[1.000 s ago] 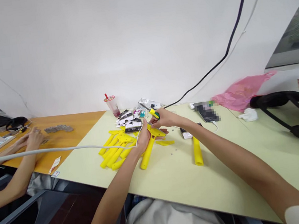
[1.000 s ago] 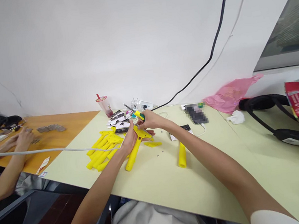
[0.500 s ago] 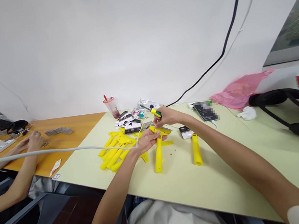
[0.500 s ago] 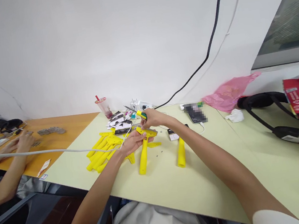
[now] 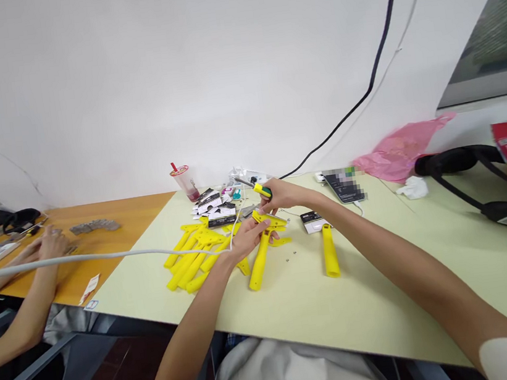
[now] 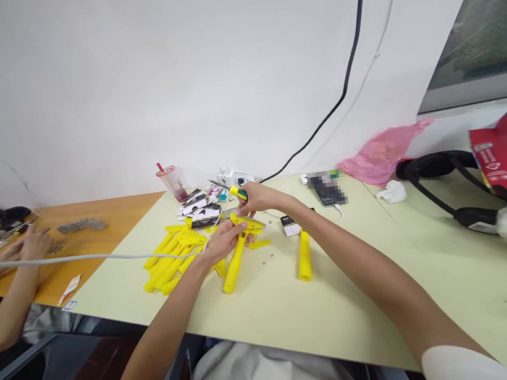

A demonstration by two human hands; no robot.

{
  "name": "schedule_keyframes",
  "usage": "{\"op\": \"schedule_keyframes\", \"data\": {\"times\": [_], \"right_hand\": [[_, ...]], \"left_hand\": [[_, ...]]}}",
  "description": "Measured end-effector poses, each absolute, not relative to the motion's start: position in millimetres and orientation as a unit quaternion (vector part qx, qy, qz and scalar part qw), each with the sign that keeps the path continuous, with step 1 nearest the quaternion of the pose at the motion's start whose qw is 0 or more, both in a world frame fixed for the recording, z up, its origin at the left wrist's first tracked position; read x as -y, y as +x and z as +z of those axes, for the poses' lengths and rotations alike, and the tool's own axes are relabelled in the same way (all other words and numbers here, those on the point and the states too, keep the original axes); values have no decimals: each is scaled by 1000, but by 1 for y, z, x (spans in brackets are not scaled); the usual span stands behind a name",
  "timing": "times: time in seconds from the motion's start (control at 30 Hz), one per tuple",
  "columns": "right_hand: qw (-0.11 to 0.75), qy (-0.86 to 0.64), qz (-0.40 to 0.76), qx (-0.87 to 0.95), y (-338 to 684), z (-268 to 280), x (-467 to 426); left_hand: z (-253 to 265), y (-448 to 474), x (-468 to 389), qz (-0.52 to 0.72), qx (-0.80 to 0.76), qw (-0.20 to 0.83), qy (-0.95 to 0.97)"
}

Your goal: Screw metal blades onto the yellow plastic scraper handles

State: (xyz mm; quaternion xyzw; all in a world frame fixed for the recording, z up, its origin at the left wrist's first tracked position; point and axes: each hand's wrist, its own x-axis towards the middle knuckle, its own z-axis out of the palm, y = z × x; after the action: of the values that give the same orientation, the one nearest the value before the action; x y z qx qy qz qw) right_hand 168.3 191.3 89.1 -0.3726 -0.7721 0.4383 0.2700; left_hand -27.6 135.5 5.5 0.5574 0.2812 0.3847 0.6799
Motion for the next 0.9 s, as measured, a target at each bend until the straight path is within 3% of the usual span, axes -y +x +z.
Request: {"op": "schedule_keyframes", "data": {"times": [0.3, 0.67, 0.9], "right_hand": [[292, -369, 462, 752, 169, 87, -196], [270, -369, 366, 811, 172, 95, -193], [288, -388, 381, 788, 169, 104, -178]], "left_hand": [[5, -27, -137, 423, -256, 707, 505], [-3, -24, -141, 492, -286, 678, 466], [-1, -23, -139, 518, -276, 670, 455]]}}
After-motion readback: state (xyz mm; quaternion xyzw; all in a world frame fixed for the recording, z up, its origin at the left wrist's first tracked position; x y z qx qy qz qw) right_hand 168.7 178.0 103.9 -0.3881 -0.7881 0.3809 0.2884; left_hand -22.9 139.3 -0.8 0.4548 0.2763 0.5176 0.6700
